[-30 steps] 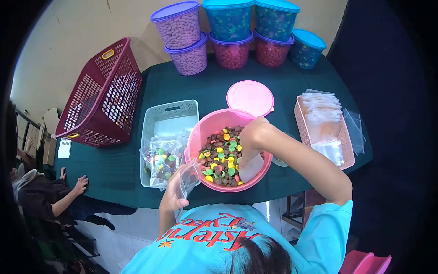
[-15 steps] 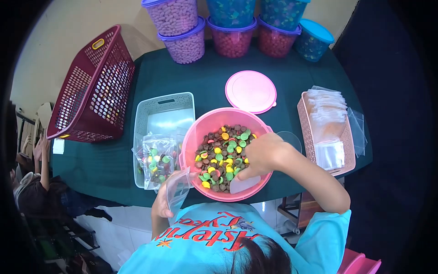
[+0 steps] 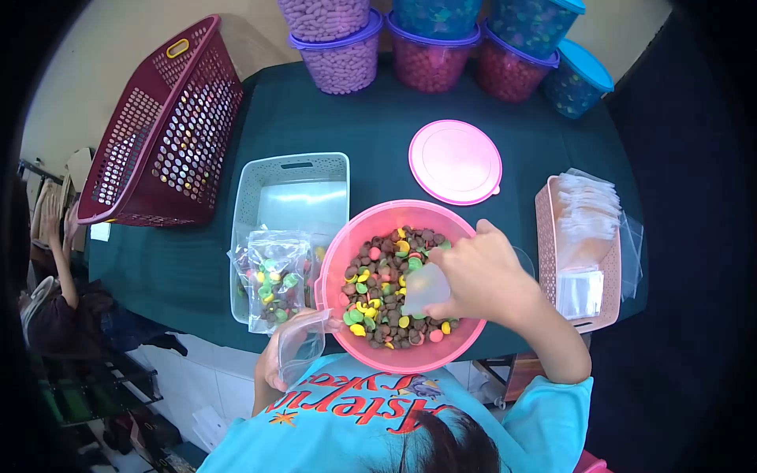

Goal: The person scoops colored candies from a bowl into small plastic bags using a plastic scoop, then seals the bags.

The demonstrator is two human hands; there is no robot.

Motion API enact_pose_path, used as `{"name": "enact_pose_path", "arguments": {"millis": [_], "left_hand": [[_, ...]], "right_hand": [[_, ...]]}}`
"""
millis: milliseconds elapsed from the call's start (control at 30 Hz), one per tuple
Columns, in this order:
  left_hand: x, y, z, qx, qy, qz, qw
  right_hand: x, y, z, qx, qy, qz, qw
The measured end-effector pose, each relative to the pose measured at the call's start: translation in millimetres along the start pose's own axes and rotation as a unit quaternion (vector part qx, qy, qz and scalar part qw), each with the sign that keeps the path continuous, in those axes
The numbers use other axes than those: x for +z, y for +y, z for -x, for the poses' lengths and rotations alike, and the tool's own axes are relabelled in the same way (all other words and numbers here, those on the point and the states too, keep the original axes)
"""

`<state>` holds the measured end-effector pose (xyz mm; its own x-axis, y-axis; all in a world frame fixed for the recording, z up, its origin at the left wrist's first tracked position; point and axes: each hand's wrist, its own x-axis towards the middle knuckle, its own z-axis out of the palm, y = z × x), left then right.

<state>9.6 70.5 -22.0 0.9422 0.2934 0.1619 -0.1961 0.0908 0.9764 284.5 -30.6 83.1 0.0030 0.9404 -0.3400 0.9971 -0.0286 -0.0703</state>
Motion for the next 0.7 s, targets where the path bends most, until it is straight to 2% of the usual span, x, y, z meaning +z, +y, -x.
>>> {"name": "enact_pose_path", "arguments": {"millis": [167, 233, 367, 467, 533, 700], "left_hand": [[1.7, 3.1, -0.4, -0.011, -0.006, -0.002, 1.0], [2.8, 3.5, -0.5, -0.008, -0.004, -0.008, 1.0], [4.3, 5.0, -0.6, 0.008, -0.003, -0.045, 0.999], [7.1, 6.5, 0.1, 0.002, 0.007, -0.043, 0.999], [9.6, 8.5, 0.5, -0.004, 0.012, -0.05, 0.999], [15.0, 9.0, 1.2, 0.0, 0.025, -0.069, 0.997]], "right_hand": [[23.7, -7.7, -12.9, 0.018, 0.064, 0.046, 0.997], [36.5, -4.7, -18.4, -0.005, 0.151, 0.079, 0.985], [58.3, -6.8, -26.6, 0.015, 0.196, 0.142, 0.97], [60.6, -6.7, -24.7, -0.003, 0.214, 0.113, 0.97], [52.9, -4.3, -17.0, -0.022, 0.178, -0.036, 0.983], [68.9, -14.3, -13.7, -0.027, 0.218, -0.029, 0.975]]}}
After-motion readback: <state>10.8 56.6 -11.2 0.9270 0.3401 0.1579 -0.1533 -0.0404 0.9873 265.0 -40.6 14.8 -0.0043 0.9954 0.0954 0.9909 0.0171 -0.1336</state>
